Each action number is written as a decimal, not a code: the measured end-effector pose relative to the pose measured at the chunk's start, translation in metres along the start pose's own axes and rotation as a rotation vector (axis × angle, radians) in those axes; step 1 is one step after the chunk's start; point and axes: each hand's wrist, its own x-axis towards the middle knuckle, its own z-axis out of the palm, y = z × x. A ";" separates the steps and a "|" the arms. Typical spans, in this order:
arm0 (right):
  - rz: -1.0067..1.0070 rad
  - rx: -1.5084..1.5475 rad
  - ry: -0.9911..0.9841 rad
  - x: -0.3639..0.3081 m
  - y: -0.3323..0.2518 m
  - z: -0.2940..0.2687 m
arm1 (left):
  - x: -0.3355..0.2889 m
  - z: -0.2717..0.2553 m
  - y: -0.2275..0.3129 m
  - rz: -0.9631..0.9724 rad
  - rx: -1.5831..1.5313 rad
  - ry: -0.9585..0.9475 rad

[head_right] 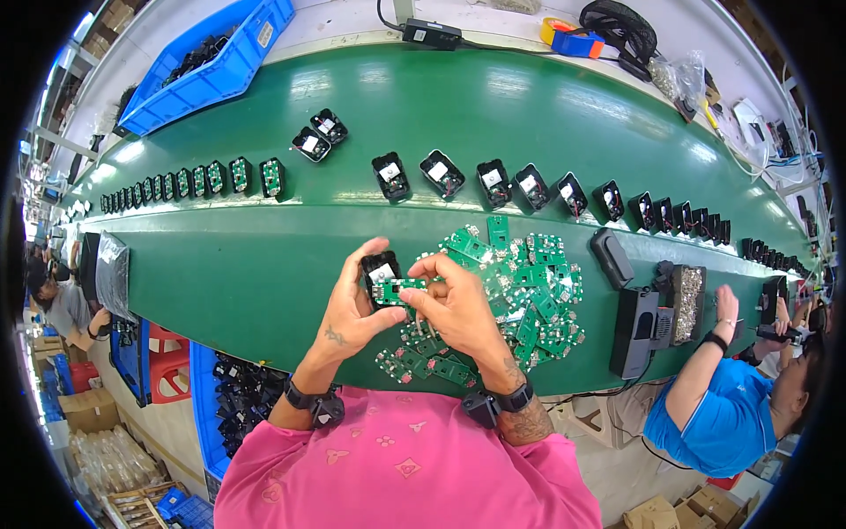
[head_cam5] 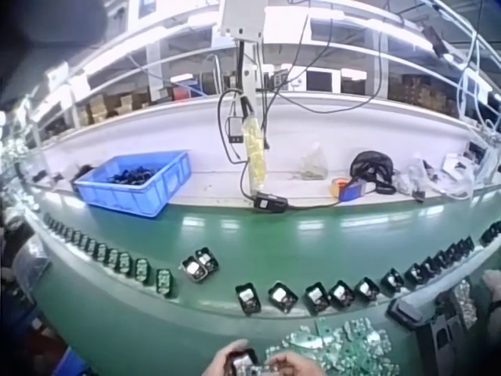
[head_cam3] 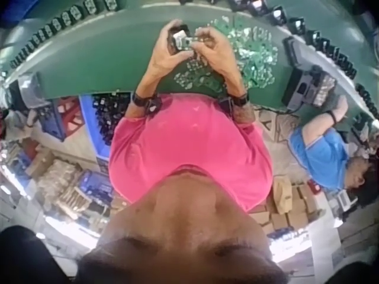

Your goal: The person picks up a circuit board and a black plastic housing, fits the board into the housing, and presses them together before placing the unit on a conveyor belt.

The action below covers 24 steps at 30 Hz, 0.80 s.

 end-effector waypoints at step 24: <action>-0.070 -0.001 -0.050 -0.001 -0.007 -0.008 | 0.004 -0.001 0.012 -0.200 -0.198 -0.061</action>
